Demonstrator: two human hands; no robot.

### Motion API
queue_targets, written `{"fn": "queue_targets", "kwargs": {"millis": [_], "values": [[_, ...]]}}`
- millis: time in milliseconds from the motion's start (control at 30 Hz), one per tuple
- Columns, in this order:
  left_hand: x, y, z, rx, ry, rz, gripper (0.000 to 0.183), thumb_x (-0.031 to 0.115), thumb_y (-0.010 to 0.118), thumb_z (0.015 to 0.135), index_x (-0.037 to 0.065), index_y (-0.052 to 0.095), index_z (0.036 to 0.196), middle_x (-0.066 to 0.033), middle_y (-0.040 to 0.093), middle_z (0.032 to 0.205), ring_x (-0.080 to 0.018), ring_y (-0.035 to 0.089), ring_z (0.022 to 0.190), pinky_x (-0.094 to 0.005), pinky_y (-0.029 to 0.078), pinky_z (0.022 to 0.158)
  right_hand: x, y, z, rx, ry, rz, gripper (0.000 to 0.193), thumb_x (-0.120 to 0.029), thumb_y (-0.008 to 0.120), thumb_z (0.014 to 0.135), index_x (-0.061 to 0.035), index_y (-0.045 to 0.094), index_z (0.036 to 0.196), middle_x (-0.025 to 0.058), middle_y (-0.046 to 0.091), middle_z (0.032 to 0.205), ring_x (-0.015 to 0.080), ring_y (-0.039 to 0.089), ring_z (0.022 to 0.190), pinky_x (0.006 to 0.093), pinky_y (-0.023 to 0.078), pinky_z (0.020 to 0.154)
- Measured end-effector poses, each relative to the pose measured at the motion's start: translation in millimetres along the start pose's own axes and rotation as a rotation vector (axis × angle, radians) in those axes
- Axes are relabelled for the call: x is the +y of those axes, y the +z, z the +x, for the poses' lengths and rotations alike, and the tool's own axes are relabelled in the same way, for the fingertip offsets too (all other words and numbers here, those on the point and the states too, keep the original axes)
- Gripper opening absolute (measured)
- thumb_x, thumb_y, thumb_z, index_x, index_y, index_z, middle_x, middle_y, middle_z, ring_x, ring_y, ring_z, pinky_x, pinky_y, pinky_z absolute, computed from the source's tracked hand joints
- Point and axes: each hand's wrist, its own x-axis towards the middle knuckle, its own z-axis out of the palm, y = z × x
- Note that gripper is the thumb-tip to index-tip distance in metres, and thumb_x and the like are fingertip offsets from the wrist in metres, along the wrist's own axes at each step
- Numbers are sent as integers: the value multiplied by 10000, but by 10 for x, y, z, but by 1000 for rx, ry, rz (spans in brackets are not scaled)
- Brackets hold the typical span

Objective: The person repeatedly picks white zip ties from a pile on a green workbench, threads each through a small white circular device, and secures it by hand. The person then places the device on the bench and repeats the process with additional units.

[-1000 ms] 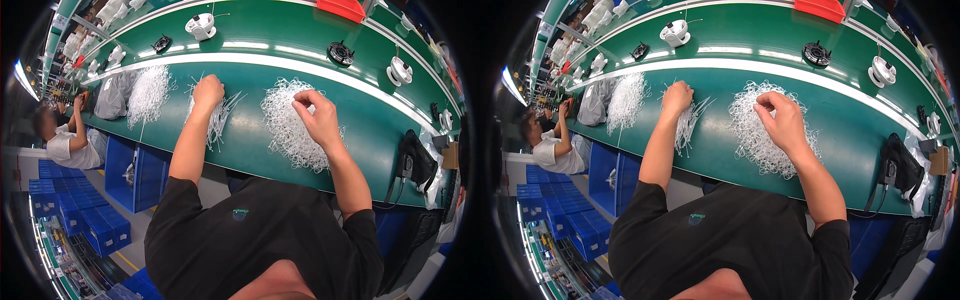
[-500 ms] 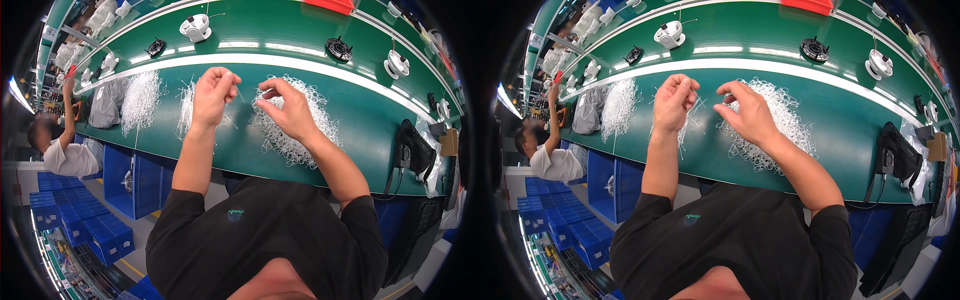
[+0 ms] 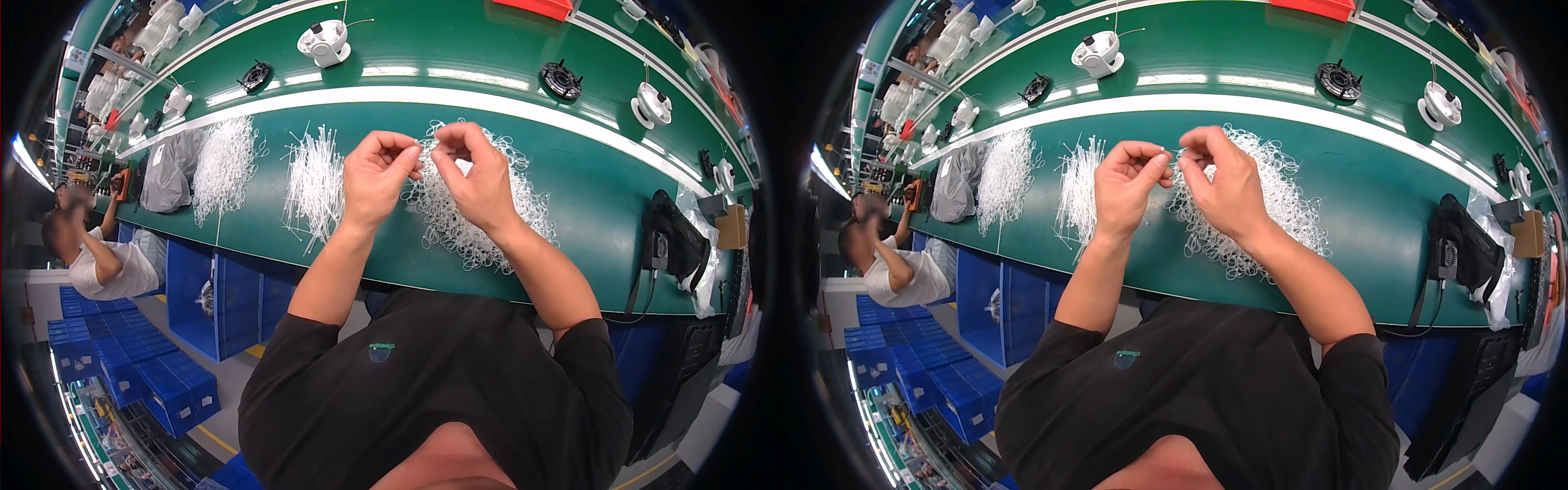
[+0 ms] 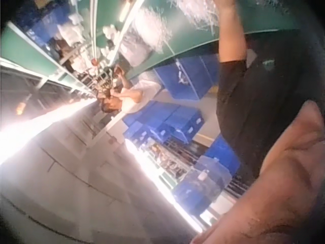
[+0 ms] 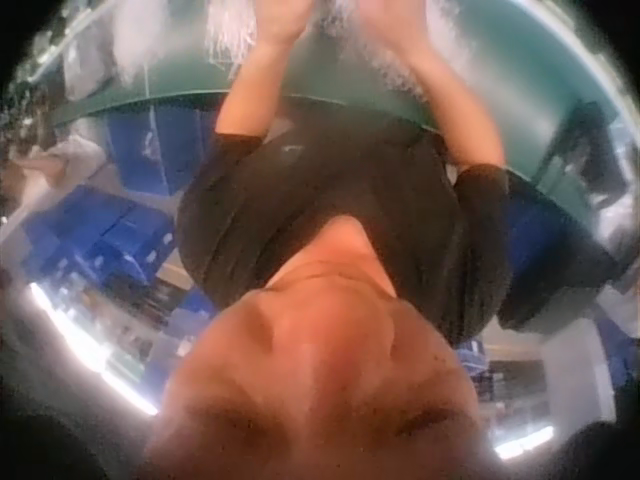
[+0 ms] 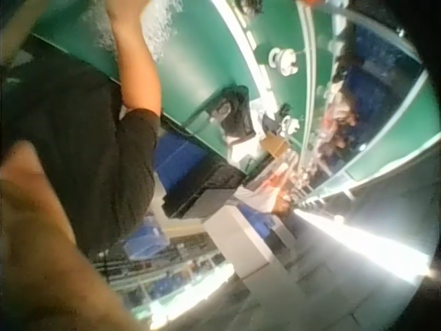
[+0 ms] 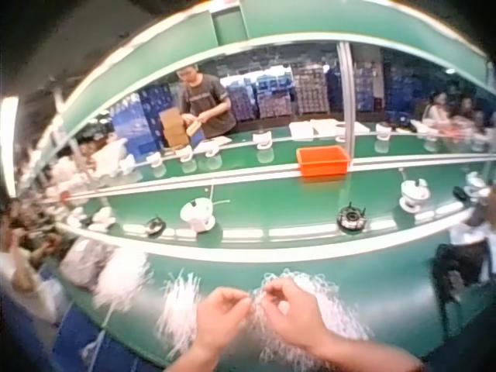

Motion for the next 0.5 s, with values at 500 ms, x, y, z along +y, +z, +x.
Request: {"fn": "queue_targets", "kwargs": {"millis": [500], "values": [[-88, -46, 2, 19, -49, -144, 134, 22, 642, 933, -63, 597, 1025, -125, 696, 863, -149, 693, 737, -282, 606, 681, 76, 100, 35, -51, -69, -26, 76, -13, 670, 826, -22, 686, 900, 90, 679, 786, 175, 645, 660, 304, 512, 610]]}}
